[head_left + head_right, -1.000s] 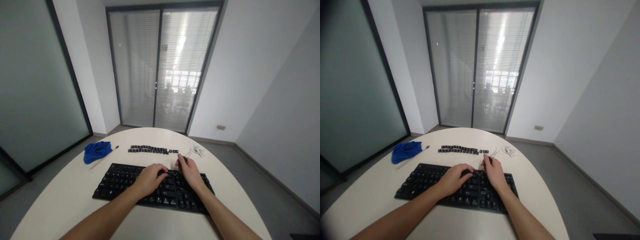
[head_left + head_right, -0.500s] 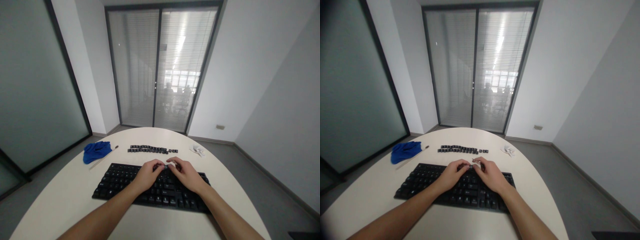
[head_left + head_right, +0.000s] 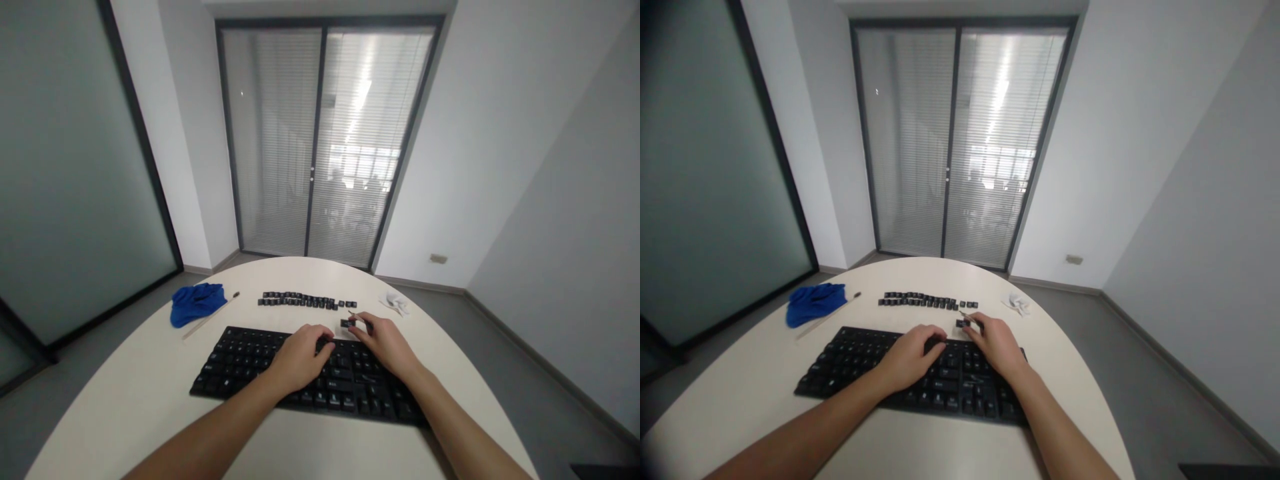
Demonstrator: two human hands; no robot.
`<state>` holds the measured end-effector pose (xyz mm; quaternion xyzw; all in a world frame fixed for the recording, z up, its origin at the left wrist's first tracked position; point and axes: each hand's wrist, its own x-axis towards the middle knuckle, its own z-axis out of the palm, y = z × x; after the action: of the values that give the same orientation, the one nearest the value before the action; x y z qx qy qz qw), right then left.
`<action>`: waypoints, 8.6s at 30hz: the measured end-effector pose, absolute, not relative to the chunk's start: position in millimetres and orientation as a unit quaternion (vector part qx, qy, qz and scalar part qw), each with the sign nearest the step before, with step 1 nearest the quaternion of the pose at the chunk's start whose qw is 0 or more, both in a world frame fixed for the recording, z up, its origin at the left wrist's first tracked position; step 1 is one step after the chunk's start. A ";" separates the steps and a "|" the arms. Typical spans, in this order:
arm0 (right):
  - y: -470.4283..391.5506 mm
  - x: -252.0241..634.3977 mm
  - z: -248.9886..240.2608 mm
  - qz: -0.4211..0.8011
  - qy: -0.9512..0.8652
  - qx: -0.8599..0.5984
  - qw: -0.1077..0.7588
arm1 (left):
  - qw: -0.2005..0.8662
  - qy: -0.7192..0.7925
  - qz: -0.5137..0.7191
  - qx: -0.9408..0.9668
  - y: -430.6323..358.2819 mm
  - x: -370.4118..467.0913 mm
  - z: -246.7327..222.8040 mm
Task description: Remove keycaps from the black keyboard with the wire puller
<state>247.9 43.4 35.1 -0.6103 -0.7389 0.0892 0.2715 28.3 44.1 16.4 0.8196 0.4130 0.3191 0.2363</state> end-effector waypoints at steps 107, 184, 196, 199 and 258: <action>24.2 246.0 48.3 0.164 -0.807 -0.500 0.267 | 0.140 0.313 0.239 0.908 38.1 26.3 20.9; 11.4 226.9 49.7 0.340 -0.756 -0.437 0.349 | 0.415 0.304 0.333 0.791 46.7 26.4 31.5; 12.0 228.0 49.9 0.301 -0.749 -0.441 0.392 | 0.519 0.339 0.395 0.678 63.6 26.5 16.1; 11.4 225.2 48.5 0.246 -0.764 -0.458 0.382 | 0.533 0.344 0.416 0.652 67.8 25.8 14.0; 108.4 254.0 40.0 -0.025 -0.702 -0.709 0.052 | 0.174 0.304 0.260 0.900 36.0 22.8 25.2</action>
<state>254.0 108.4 40.0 -0.7094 -0.7024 -0.0253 0.0521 22.8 36.0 25.2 0.8998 0.3038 0.2604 0.1739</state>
